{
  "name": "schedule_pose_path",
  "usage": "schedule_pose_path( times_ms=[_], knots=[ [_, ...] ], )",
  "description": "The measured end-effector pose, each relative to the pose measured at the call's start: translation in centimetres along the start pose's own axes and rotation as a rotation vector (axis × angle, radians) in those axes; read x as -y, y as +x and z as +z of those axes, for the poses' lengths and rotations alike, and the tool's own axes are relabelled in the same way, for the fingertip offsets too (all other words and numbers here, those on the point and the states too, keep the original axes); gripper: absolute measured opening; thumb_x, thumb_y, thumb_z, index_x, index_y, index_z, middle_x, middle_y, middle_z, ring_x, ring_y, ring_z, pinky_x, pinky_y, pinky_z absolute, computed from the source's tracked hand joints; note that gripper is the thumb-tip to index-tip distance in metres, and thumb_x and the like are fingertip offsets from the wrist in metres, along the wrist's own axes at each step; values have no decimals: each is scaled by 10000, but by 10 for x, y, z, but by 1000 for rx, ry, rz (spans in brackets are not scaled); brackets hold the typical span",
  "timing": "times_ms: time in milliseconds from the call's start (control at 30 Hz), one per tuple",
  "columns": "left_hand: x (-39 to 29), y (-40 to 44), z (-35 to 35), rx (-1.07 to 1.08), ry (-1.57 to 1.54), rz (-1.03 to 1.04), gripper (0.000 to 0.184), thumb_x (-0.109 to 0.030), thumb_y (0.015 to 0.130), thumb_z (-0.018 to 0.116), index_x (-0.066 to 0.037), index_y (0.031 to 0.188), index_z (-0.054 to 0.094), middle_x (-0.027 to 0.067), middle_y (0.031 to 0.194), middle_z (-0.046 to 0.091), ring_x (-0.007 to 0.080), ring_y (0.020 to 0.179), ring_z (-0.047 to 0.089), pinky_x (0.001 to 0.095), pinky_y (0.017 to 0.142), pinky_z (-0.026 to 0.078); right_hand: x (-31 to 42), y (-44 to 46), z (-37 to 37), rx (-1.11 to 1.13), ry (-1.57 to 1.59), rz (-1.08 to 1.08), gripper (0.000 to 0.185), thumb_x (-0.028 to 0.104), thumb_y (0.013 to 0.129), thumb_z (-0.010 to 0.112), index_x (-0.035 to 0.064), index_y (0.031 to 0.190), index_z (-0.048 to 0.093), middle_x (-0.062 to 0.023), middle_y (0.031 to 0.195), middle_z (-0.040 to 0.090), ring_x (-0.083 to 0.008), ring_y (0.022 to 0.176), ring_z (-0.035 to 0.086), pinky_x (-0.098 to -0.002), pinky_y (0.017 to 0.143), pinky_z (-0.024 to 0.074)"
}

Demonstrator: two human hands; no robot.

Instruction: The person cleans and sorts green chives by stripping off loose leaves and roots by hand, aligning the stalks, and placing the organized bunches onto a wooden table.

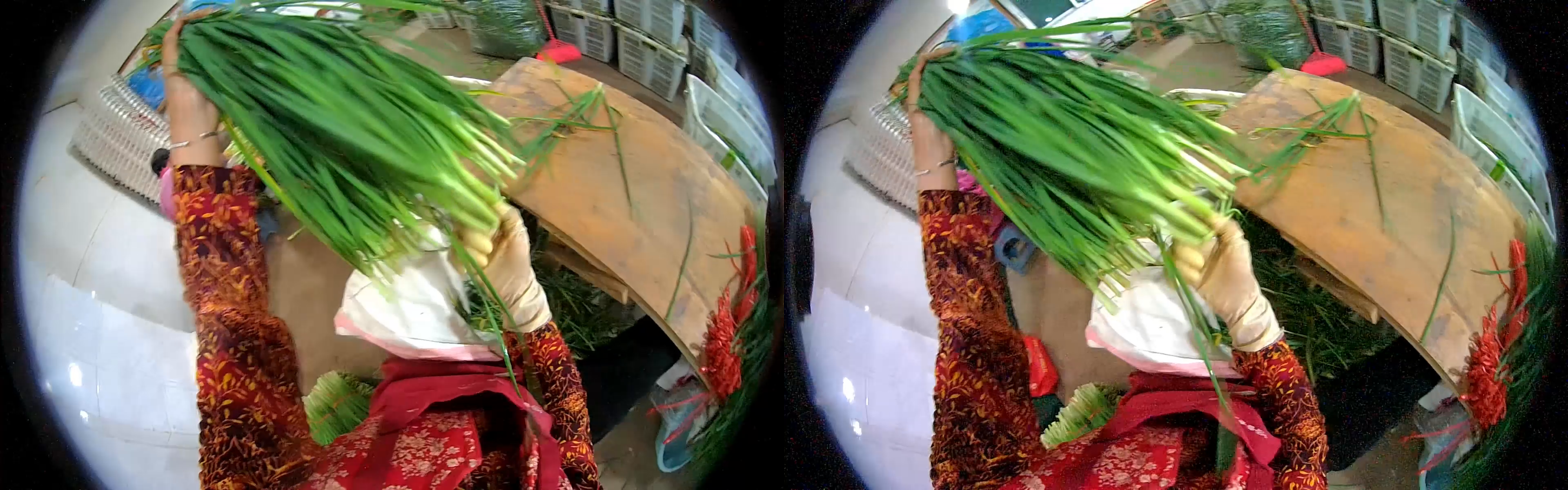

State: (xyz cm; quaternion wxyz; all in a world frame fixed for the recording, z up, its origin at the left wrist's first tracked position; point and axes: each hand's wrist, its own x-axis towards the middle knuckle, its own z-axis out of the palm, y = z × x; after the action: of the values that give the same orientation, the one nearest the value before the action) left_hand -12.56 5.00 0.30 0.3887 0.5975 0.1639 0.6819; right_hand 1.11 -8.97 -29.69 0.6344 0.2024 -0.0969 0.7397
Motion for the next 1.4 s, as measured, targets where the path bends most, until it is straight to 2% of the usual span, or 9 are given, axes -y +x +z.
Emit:
schedule_pose_path(
  times_ms=[233,400,600,667,767,867,1067,1300,1400],
  knots=[
    [12,65,-38,430,-145,4,219,-210,895,446,-47,972,571,92,1019,591,195,970,556,336,888,458,23,-109,-55,-723,-1957,859,507,446,880,369,25,745,616,-107,613,577,-226,522,518,-356,530,407],
    [35,13,32,483,117,327,205,-163,899,444,-39,1027,547,72,1030,586,189,988,548,318,900,444,41,-176,-99,-855,-1747,1084,449,447,851,387,79,767,628,-71,613,588,-216,552,524,-341,544,406],
    [44,24,97,518,-193,-28,198,-229,880,482,-65,933,579,78,929,616,182,886,582,303,806,477,44,-188,-110,-857,-1910,1024,337,330,878,437,60,831,632,-74,676,638,-226,613,605,-310,572,458],
    [51,35,102,410,-174,50,204,-250,871,495,-73,893,594,71,895,627,183,848,593,304,778,485,41,-198,-101,-443,-2649,1262,272,233,872,438,49,827,635,-93,693,645,-238,626,629,-357,537,469],
    [35,44,87,306,-83,-10,230,-257,883,484,-79,1003,564,58,1014,593,170,951,555,307,843,457,38,-188,-25,-751,-2691,882,295,212,866,442,58,1113,494,-97,656,620,-250,550,608,-375,504,469],
    [17,16,66,267,-44,168,219,-196,911,413,-63,1009,557,75,1000,588,181,961,555,330,916,436,49,-175,74,-1011,-1901,545,363,187,868,483,145,1226,441,-91,765,627,-221,697,600,-332,644,464],
    [4,38,1,-112,-158,-22,229,-172,914,418,-50,1066,537,73,1036,567,164,989,530,299,915,414,78,-200,148,-450,-1127,-29,359,41,721,594,-1,1074,540,-155,979,607,-160,794,570,-248,716,445],
    [48,42,-147,19,150,198,240,-179,905,452,-13,1068,506,68,1049,537,145,992,506,276,910,389,177,-154,165,-568,-1750,-296,274,220,764,642,-16,898,600,-79,761,609,-132,625,562,-245,534,442],
    [52,18,-150,-43,241,198,188,-204,894,464,-44,988,500,45,962,522,137,911,497,266,848,394,221,-77,170,-1041,-2344,-240,306,335,854,522,39,857,601,-5,698,556,-95,687,521,-243,634,423]
  ],
)
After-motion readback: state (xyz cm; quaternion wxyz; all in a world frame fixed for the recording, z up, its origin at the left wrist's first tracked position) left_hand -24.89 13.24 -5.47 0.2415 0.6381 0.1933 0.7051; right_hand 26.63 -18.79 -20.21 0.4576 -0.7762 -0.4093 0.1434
